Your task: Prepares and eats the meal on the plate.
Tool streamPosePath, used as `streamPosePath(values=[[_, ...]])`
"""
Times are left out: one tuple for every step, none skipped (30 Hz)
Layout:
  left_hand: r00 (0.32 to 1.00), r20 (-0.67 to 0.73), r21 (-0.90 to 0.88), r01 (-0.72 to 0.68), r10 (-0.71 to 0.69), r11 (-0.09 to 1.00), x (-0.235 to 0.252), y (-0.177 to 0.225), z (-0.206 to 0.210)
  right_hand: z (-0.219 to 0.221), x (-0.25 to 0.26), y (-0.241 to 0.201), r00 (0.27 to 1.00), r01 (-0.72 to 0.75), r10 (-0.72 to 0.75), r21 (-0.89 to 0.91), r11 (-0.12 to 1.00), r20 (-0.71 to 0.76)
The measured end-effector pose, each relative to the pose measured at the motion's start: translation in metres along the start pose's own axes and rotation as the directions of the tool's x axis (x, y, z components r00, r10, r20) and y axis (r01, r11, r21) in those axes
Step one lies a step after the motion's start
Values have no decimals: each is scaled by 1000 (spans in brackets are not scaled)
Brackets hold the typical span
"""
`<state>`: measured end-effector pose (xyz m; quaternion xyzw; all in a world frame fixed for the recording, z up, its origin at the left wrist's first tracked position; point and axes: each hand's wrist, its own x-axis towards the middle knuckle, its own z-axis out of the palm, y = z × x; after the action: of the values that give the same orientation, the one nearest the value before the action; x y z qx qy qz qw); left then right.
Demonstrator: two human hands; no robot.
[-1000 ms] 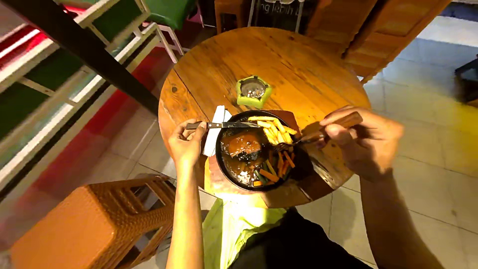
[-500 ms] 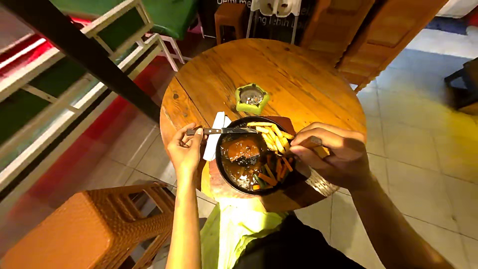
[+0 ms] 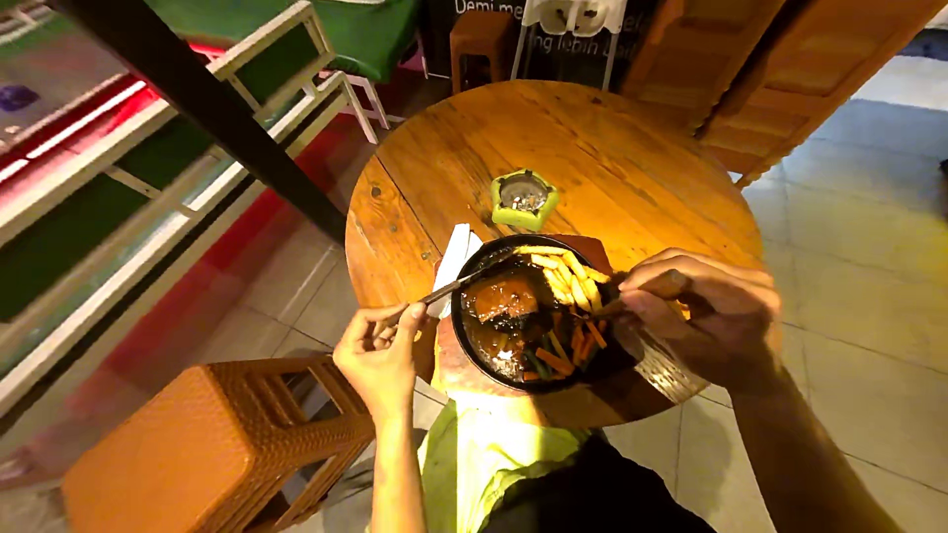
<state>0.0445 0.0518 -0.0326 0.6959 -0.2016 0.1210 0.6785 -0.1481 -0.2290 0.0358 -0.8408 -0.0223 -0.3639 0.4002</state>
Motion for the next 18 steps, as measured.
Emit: streamPosePath(values=[[999, -49, -13, 12, -12, 1000, -8, 1, -1, -1, -2, 1, 1000, -16, 16, 10, 1000, -3], [996, -87, -11, 24, -25, 1000, -16, 2, -1, -1, -3, 1, 999, -34, 34, 25, 999, -6], [993, -116, -7, 34, -35, 999, -22, 4, 0, -1, -4, 1, 999, -51, 51, 40, 998, -10], [990, -134, -8, 44, -44, 999, -27, 5, 1, -2, -5, 1, 998, -62, 63, 59, 996, -18], [988, -144, -6, 53, -53, 999, -31, 6, 2, -2, -6, 1, 997, -69, 72, 75, 995, -26], [987, -152, 3, 58, -57, 998, -35, 6, 4, -3, -8, 2, 997, -72, 75, 81, 994, -32], [986, -157, 21, 63, -59, 998, -37, 6, 5, -3, -9, 3, 996, -72, 75, 83, 994, -37], [986, -157, 37, 69, -62, 997, -38, 6, 7, -4, -10, 3, 996, -72, 76, 81, 994, -42], [985, -159, 58, 77, -67, 995, -38, 6, 8, -4, -10, 3, 996, -74, 78, 80, 994, -49], [984, -160, 90, 89, -74, 992, -38, 5, 8, -4, -10, 2, 995, -80, 85, 82, 993, -54], [985, -154, 126, 102, -82, 987, -38, 4, 7, -4, -10, 1, 994, -84, 90, 87, 993, -61], [985, -144, 151, 118, -96, 981, -37, 4, 7, -5, -9, 0, 994, -75, 81, 85, 994, -69], [985, -127, 175, 141, -119, 974, -38, 3, 6, -6, -7, -1, 995, -62, 68, 79, 995, -75], [984, -102, 198, 161, -143, 967, -39, 3, 5, -7, -6, -2, 995, -48, 55, 81, 996, -82], [984, -81, 225, 174, -160, 959, -39, 3, 4, -6, -5, -2, 995, -30, 38, 92, 995, -90], [984, -60, 243, 177, -168, 954, -40, 2, 3, -7, -3, -2, 996, -14, 22, 98, 995, -88], [985, -38, 245, 172, -168, 954, -40, 1, 3, -7, -3, -3, 996, -5, 14, 106, 994, -86], [986, -18, 244, 165, -166, 956, -40, 0, 2, -7, -2, -3, 996, -3, 12, 111, 994, -87]])
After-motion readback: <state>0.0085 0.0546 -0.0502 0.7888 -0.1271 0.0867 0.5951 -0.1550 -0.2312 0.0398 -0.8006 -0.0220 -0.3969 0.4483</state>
